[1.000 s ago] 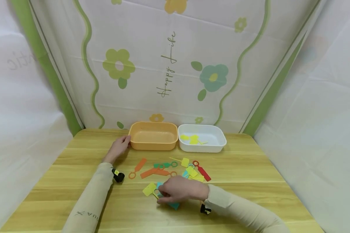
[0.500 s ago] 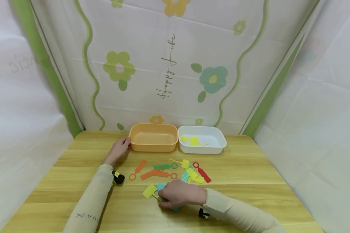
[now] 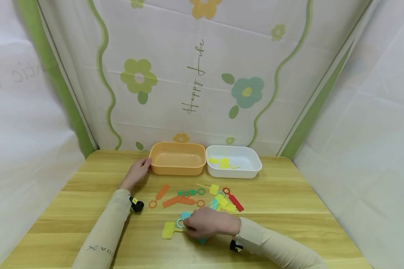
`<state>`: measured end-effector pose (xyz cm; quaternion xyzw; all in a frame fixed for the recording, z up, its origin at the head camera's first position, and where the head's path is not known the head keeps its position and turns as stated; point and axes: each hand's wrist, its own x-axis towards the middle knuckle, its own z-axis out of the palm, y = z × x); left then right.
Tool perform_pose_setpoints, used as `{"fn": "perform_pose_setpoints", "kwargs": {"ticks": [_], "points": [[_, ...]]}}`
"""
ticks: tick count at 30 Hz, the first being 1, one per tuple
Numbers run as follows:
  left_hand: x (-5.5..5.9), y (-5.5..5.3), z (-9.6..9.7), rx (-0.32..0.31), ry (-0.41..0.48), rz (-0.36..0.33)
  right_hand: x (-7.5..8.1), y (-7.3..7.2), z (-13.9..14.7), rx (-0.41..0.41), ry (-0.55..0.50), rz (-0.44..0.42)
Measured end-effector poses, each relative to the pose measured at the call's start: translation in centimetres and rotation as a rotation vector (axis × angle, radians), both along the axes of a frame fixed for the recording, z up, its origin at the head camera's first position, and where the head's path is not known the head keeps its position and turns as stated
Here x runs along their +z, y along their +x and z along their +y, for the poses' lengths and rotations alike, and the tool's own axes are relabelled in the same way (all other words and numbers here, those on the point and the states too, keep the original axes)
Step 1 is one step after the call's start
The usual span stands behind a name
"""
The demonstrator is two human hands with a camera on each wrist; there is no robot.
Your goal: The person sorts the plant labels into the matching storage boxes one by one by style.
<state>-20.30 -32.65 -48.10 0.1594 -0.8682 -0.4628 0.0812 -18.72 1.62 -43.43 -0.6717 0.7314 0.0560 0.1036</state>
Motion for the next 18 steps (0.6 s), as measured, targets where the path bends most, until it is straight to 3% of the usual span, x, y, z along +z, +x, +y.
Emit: {"fn": "perform_pose_setpoints", "kwargs": {"ticks": [11,18], "points": [[-0.1,-0.2,-0.1,-0.009,0.016,-0.010,0.9,-2.1,0.5,0.011,-0.100,-0.098],[0.0,-0.1,-0.1,-0.012,0.009,0.001,1.5,-4.6,1.1,-0.074,-0.146,-0.194]]}}
